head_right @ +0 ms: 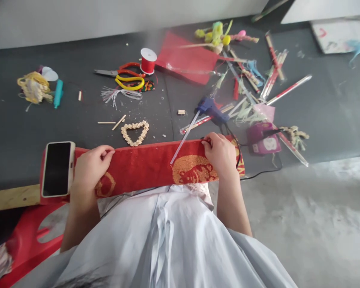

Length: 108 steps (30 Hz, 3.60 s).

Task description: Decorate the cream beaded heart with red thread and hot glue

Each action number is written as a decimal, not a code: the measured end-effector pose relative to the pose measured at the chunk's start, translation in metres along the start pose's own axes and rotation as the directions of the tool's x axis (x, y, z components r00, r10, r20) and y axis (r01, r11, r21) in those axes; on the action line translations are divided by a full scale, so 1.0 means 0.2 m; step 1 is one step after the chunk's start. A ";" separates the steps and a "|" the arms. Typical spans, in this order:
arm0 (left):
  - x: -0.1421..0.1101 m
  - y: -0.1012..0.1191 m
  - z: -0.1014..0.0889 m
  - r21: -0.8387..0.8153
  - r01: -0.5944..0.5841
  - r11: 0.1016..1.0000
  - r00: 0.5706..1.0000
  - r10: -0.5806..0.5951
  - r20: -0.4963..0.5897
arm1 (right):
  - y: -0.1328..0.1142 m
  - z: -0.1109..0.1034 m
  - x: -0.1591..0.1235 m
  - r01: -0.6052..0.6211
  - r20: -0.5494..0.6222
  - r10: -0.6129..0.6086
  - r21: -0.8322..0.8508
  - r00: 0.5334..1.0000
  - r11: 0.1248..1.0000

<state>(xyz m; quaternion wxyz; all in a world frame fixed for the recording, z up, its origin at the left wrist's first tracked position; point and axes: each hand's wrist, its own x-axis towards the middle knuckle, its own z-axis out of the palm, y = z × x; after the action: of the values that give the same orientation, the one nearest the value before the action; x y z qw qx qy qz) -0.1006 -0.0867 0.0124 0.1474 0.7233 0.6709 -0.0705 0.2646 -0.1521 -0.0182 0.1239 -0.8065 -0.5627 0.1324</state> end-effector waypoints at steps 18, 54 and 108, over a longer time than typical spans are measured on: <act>0.04 0.03 0.02 0.173 -0.022 0.985 0.998 0.031 -0.047 | -0.04 0.01 0.07 -0.079 0.003 0.080 -0.115 0.997 0.990; 0.12 0.00 -0.03 -0.123 -0.052 0.991 0.998 0.048 -0.038 | -0.21 -0.11 0.18 0.052 0.111 -0.034 -0.166 0.993 0.985; 0.26 0.00 0.08 -0.206 -0.208 0.956 0.958 0.156 -0.241 | -0.40 -0.22 0.59 0.169 0.129 -0.124 -0.445 0.984 0.879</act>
<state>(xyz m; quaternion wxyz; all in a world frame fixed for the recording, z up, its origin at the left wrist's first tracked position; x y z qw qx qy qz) -0.0948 -0.0429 -0.0186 0.1600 0.7637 0.6169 0.1028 0.2498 -0.0162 0.0423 -0.0858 -0.7607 -0.6429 0.0263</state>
